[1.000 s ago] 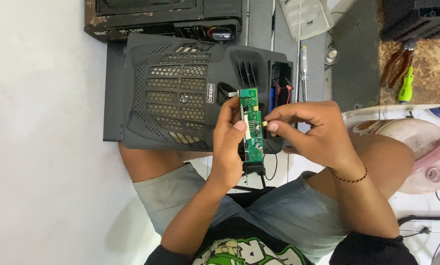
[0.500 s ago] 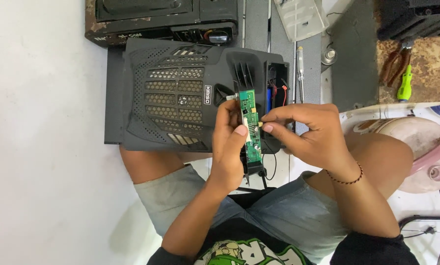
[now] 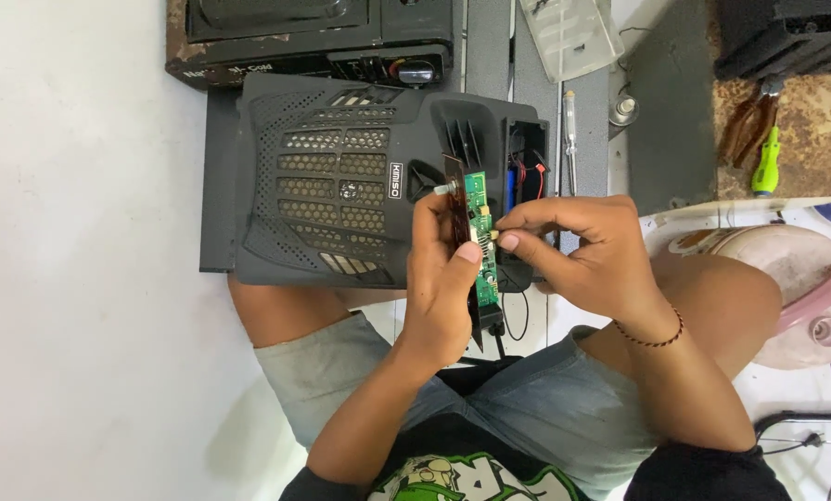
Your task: Assembling a portable speaker by connecting internal wiring to a circuit board and securing the board with screws.
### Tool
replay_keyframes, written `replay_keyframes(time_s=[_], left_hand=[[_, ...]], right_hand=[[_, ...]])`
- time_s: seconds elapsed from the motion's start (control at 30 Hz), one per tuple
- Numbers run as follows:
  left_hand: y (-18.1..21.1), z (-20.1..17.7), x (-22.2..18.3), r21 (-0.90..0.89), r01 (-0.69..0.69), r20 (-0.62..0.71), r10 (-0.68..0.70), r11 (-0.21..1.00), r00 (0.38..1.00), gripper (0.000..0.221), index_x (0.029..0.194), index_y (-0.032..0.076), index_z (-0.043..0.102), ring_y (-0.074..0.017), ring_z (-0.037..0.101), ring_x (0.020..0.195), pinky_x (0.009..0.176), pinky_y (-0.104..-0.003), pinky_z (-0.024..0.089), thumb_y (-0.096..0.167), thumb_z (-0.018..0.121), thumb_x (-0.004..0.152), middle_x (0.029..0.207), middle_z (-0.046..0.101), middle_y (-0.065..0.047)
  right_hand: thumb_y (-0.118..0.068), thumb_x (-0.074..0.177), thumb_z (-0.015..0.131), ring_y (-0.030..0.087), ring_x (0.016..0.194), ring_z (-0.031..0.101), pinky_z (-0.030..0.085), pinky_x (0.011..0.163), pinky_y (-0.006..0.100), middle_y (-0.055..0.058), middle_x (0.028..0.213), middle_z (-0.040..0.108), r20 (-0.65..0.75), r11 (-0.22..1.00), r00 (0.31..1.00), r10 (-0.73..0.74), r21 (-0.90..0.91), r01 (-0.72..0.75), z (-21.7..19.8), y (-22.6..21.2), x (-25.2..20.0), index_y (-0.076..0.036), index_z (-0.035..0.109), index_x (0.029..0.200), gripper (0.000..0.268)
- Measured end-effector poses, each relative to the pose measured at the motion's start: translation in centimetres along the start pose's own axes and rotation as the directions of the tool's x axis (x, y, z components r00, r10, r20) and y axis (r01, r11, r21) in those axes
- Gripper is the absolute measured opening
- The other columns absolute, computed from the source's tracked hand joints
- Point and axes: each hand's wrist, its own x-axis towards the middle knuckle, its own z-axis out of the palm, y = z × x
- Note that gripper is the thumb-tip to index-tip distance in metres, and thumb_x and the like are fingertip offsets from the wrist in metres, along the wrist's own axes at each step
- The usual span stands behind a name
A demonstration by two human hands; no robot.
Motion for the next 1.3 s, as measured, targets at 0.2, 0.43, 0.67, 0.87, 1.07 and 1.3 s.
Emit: replay_keyframes(time_s=[0.2,0.43,0.67,0.87,1.07,1.3], left_hand=[[0.3,0.2,-0.1,0.114,-0.035,0.031,0.032,0.993,0.999,0.049,0.141,-0.001,0.034,-0.0206,0.044,0.094,0.09,-0.045,0.042,0.029,0.045,0.103,0.103,0.049,-0.014],[0.1,-0.1,0.2,0.089,-0.067,0.06,0.062,0.994,0.996,0.049,0.141,0.002,0.037,-0.0151,0.042,0.091,0.088,-0.04,0.041,0.032,0.044,0.103,0.099,0.048,-0.008],[-0.4,-0.3,0.3,0.051,-0.124,0.096,0.119,0.991,0.988,0.049,0.142,0.003,0.038,-0.012,0.039,0.086,0.083,-0.037,0.041,0.032,0.045,0.104,0.094,0.045,-0.005],[-1.1,-0.8,0.3,0.072,-0.16,0.131,0.149,0.985,0.98,0.052,0.146,0.003,0.038,-0.0108,0.038,0.081,0.079,-0.036,0.043,0.031,0.045,0.103,0.092,0.046,-0.003],[-0.7,-0.8,0.8,0.127,-0.19,0.143,0.171,0.974,0.975,0.054,0.146,0.001,0.039,-0.0087,0.036,0.073,0.07,-0.032,0.04,0.036,0.042,0.104,0.081,0.041,-0.001],[-2.8,-2.0,0.2,0.222,-0.16,0.177,0.122,0.962,0.977,0.057,0.148,-0.004,0.032,-0.0242,0.058,0.101,0.097,-0.038,0.046,0.025,0.038,0.1,0.124,0.061,-0.019]], right_hand=[[0.001,0.085,0.083,0.019,0.06,0.071,0.056,0.059,0.033,0.011,0.061,0.071,-0.026,0.996,0.999,-0.048,-0.072,0.046,0.1,-0.6,0.3,-0.004,0.078,0.087,0.007],[0.005,0.087,0.078,0.023,0.061,0.073,0.058,0.061,0.033,0.011,0.067,0.074,-0.016,0.991,0.994,-0.106,-0.083,0.104,0.1,-1.0,0.2,-0.005,0.079,0.085,0.009],[0.004,0.086,0.077,0.016,0.066,0.071,0.057,0.063,0.034,0.011,0.067,0.073,-0.027,0.999,0.999,-0.045,0.019,0.046,-0.2,-0.2,-0.3,-0.003,0.077,0.088,0.008],[0.004,0.085,0.077,0.018,0.062,0.068,0.057,0.06,0.035,0.012,0.064,0.07,-0.015,1.0,1.0,-0.016,0.004,0.016,0.0,-0.6,-0.1,-0.002,0.076,0.084,0.006],[0.002,0.086,0.077,0.019,0.06,0.067,0.055,0.059,0.034,0.01,0.062,0.067,-0.015,0.998,1.0,-0.026,-0.053,0.026,0.3,-0.5,-0.3,-0.004,0.075,0.083,0.008],[0.002,0.087,0.077,0.018,0.059,0.066,0.055,0.059,0.034,0.01,0.061,0.067,0.006,0.999,1.0,0.007,-0.044,-0.007,0.2,-0.4,-0.1,-0.004,0.075,0.083,0.007]])
